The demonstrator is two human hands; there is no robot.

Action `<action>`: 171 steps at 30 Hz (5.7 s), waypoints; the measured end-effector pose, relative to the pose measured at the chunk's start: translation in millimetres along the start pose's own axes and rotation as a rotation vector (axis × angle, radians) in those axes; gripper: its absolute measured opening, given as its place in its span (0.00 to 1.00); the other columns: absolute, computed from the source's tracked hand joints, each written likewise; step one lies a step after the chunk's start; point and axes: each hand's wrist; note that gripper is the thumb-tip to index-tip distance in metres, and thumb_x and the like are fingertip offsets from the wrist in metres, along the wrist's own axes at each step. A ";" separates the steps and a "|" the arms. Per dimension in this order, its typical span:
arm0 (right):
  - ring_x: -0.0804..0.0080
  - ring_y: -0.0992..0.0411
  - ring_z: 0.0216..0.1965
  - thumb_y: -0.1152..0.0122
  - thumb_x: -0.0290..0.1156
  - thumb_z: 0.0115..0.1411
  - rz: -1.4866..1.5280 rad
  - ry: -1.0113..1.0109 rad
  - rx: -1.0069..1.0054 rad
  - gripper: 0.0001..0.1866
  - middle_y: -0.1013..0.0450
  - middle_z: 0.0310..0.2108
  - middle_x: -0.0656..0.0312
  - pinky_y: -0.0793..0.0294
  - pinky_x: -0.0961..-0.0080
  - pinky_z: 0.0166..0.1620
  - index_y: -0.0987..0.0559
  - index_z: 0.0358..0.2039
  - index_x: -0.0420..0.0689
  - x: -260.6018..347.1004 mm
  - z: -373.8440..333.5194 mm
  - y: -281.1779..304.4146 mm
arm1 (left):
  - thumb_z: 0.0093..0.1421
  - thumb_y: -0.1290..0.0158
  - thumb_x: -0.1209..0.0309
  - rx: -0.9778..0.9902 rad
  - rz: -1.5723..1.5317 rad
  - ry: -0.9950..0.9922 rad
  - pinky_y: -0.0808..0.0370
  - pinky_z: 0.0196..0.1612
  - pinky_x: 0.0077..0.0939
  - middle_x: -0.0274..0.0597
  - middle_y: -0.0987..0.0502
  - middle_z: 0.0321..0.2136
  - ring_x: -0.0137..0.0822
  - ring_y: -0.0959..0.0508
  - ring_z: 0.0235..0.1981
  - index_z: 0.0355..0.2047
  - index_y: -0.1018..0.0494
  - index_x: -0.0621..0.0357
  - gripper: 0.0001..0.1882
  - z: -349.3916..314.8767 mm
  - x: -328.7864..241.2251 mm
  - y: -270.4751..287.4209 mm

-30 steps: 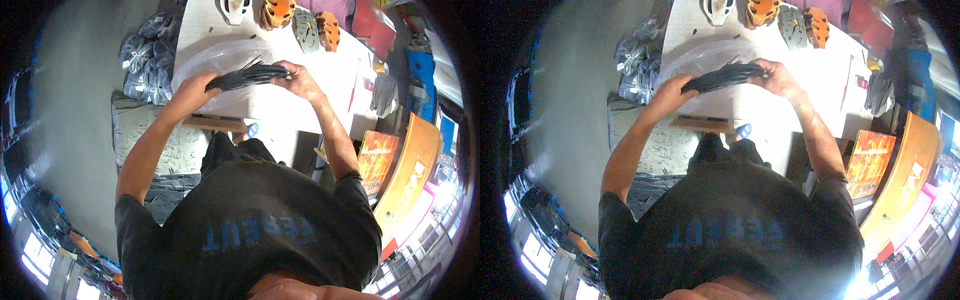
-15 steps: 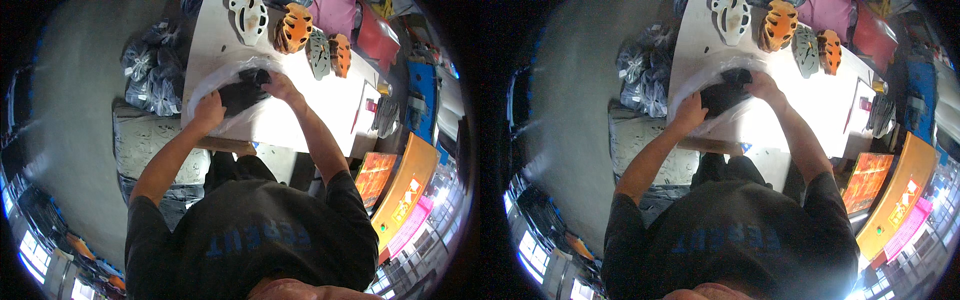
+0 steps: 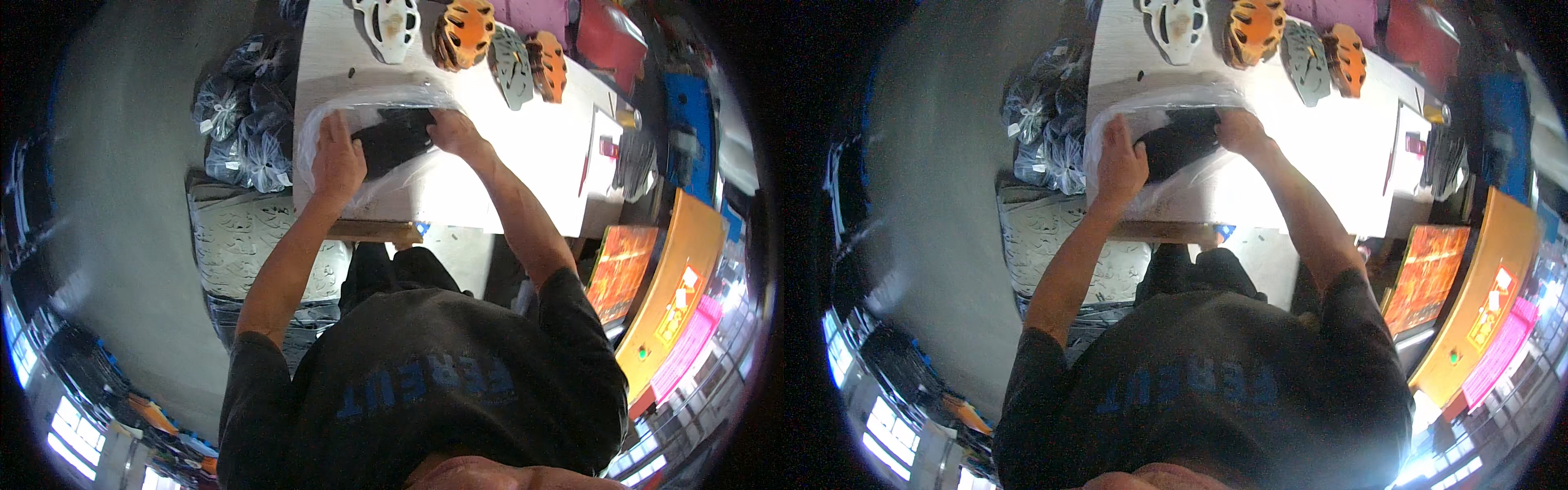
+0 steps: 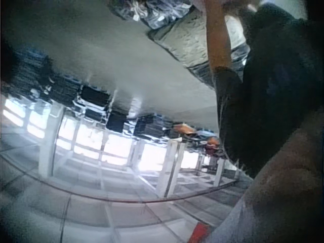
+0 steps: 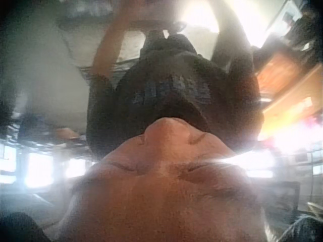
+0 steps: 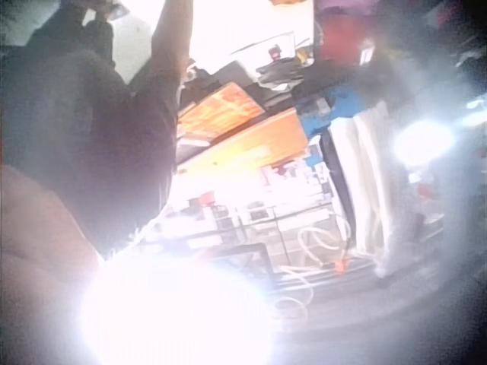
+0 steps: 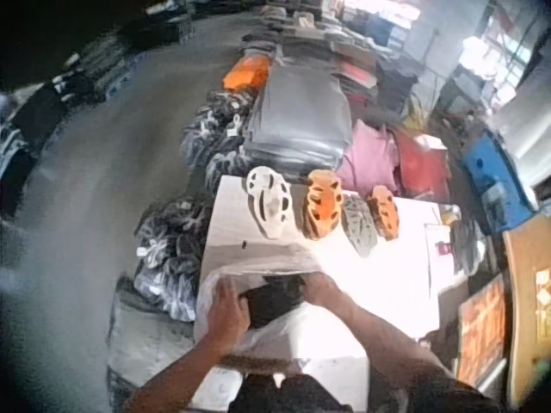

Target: The person handles black rubber parts, placing them on a wooden board and then feeding them through a machine. They also handle plastic bags and a white template, positioning the template on the rubber sheet before processing.

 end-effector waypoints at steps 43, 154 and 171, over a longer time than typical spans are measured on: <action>0.72 0.21 0.41 0.34 0.32 0.66 1.611 -1.000 -1.686 0.35 0.19 0.42 0.59 0.19 0.72 0.44 0.34 0.72 0.42 14.1 -860.1 -276.7 | 0.72 0.46 0.70 1.472 -0.027 -0.833 0.21 0.47 0.25 0.42 0.16 0.42 0.29 0.18 0.40 0.57 0.23 0.69 0.18 -487.7 -414.1 -240.5; 0.26 0.39 0.65 0.56 0.54 0.69 1.183 -0.001 -3.481 0.34 0.36 0.69 0.42 0.45 0.21 0.67 0.28 0.67 0.47 -57.9 -1411.2 -452.8 | 0.74 0.60 0.59 0.113 0.185 -1.475 0.28 0.33 0.57 0.67 0.21 0.23 0.66 0.22 0.26 0.28 0.22 0.74 0.30 -550.1 -733.0 -578.5; 0.35 0.34 0.61 0.53 0.52 0.71 0.888 -0.388 -3.555 0.29 0.31 0.64 0.46 0.37 0.18 0.59 0.26 0.63 0.46 -70.3 -1403.0 -456.2 | 0.74 0.60 0.58 0.169 0.165 -1.410 0.27 0.34 0.54 0.65 0.19 0.27 0.63 0.21 0.29 0.31 0.21 0.71 0.28 -544.5 -727.6 -580.6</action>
Point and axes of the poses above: each hand's wrist, its own z-axis towards the middle knuckle, its own y-axis out of the back of the hand, x = y × z
